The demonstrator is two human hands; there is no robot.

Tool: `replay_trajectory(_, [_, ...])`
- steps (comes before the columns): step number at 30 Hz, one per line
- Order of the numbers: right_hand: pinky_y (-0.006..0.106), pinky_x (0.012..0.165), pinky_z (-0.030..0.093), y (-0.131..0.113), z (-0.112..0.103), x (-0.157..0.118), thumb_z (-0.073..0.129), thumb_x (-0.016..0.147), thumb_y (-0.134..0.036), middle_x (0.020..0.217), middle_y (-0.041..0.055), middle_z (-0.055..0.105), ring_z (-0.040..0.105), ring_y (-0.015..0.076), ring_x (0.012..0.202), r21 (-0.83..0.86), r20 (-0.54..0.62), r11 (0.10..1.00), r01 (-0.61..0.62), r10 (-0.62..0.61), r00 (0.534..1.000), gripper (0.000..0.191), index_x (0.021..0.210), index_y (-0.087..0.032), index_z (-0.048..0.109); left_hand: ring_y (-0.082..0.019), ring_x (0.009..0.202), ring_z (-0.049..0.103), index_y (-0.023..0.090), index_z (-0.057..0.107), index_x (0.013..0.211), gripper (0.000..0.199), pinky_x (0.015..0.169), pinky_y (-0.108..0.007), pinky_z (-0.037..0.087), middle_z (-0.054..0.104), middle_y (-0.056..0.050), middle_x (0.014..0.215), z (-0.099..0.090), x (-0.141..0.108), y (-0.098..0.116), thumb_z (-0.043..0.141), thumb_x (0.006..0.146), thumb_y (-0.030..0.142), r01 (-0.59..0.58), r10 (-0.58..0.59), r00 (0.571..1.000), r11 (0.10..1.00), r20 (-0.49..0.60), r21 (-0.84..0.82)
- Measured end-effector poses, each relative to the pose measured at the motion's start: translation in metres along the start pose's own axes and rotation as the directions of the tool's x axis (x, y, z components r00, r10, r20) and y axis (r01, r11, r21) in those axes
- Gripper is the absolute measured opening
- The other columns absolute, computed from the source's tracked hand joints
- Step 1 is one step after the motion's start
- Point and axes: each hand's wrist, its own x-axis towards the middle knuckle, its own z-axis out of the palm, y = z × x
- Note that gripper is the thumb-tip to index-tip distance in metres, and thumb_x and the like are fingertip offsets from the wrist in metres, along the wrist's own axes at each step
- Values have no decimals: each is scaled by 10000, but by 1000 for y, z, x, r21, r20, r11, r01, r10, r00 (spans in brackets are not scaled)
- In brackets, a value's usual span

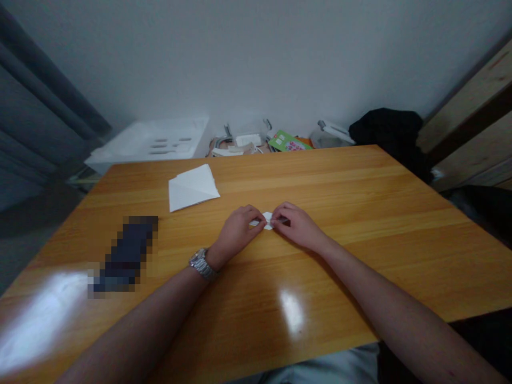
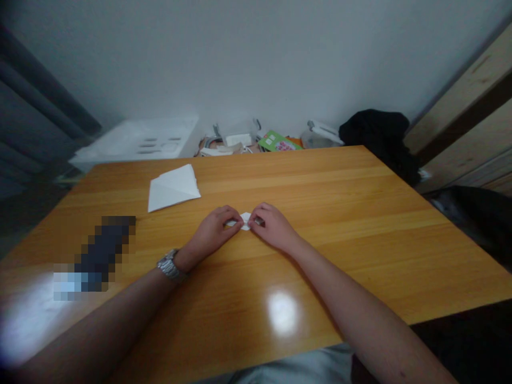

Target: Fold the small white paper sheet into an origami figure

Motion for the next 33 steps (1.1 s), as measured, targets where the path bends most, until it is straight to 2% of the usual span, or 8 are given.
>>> replay_trajectory(8, [292, 707, 447, 1, 3, 1, 708, 836, -150, 854, 20, 611, 571, 166, 780, 2, -60, 997, -73, 73, 995, 79, 827, -196, 645, -195, 891, 629, 199, 670, 934, 56, 809, -339, 516, 665, -37, 939, 4, 1, 0, 649, 908, 244, 38, -39, 999, 999, -34, -21])
replay_trajectory(14, [295, 734, 454, 1, 4, 2, 708, 838, -127, 869, 25, 610, 583, 167, 804, -3, -56, 996, -88, 88, 995, 72, 841, -193, 680, -194, 917, 628, 203, 667, 1024, 126, 838, -349, 518, 671, -38, 993, 5, 1, -2, 653, 902, 229, 42, -42, 999, 999, -29, -22])
replay_trajectory(21, [300, 742, 463, 2, 4, 3, 717, 845, -128, 876, 32, 610, 587, 169, 812, -13, -46, 995, -103, 102, 994, 61, 844, -189, 710, -202, 921, 629, 202, 697, 925, 76, 855, -356, 515, 664, -44, 959, 4, 2, 1, 624, 919, 223, 41, -41, 999, 999, -12, 5])
replay_trajectory(29, [295, 747, 469, 4, 7, 3, 734, 849, -162, 894, 33, 590, 585, 159, 802, -13, -73, 989, -144, 143, 987, 23, 851, -184, 730, -205, 943, 616, 204, 702, 963, 96, 867, -353, 497, 662, -41, 975, 5, 3, -1, 616, 922, 195, 54, -54, 999, 998, -8, -10])
replay_trajectory(33, [293, 751, 472, 4, 3, 3, 716, 860, -173, 919, 37, 579, 575, 156, 809, -25, -49, 994, -107, 106, 993, 14, 849, -179, 710, -202, 946, 614, 202, 695, 969, 89, 873, -349, 492, 657, -40, 980, 6, 2, -1, 621, 919, 193, 54, -54, 998, 999, -15, -4])
